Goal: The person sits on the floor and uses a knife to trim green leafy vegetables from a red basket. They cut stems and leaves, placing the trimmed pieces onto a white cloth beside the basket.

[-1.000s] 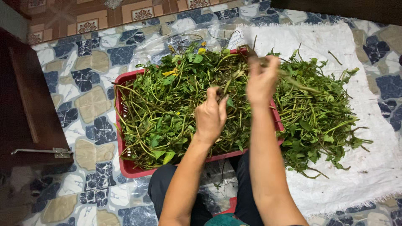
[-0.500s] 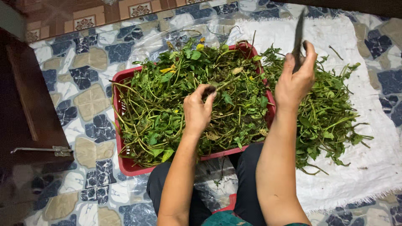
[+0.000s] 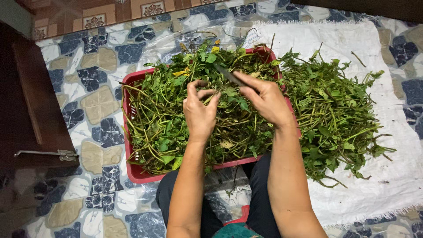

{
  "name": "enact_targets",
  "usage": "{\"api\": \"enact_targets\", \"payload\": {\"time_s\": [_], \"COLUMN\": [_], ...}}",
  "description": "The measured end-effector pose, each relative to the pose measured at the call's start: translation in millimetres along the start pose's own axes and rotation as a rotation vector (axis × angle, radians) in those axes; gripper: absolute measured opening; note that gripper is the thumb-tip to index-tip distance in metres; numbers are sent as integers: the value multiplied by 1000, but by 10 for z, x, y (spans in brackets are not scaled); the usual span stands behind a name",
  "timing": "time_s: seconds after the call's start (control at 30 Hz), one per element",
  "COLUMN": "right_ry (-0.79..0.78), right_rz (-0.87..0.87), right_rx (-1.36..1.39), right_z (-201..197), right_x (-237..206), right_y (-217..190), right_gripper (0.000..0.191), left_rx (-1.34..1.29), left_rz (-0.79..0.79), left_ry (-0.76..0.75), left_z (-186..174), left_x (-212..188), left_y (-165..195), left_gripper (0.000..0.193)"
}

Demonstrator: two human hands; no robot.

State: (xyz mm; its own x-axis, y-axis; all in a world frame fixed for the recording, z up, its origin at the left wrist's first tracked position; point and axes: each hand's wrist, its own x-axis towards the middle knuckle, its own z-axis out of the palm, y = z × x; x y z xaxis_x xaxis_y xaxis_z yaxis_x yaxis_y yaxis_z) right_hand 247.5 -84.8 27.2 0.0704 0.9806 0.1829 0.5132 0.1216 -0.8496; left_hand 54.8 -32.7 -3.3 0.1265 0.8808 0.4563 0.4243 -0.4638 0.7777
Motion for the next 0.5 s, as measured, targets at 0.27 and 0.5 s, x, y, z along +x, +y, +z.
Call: {"api": "enact_targets", "payload": {"time_s": [0.27, 0.5], "right_ry": [471, -172], "right_rz": [28, 177], "right_rx": [-208, 74], "right_z": [109, 95], "right_x": [92, 13], "right_y": [84, 77], "right_gripper": [44, 83], "left_rx": [-221, -131], "left_rz": [-109, -112], "left_ry": [-22, 42], "left_z": [50, 13], "left_x": [-48, -16], "left_y": [42, 19], "left_gripper": [39, 35]}}
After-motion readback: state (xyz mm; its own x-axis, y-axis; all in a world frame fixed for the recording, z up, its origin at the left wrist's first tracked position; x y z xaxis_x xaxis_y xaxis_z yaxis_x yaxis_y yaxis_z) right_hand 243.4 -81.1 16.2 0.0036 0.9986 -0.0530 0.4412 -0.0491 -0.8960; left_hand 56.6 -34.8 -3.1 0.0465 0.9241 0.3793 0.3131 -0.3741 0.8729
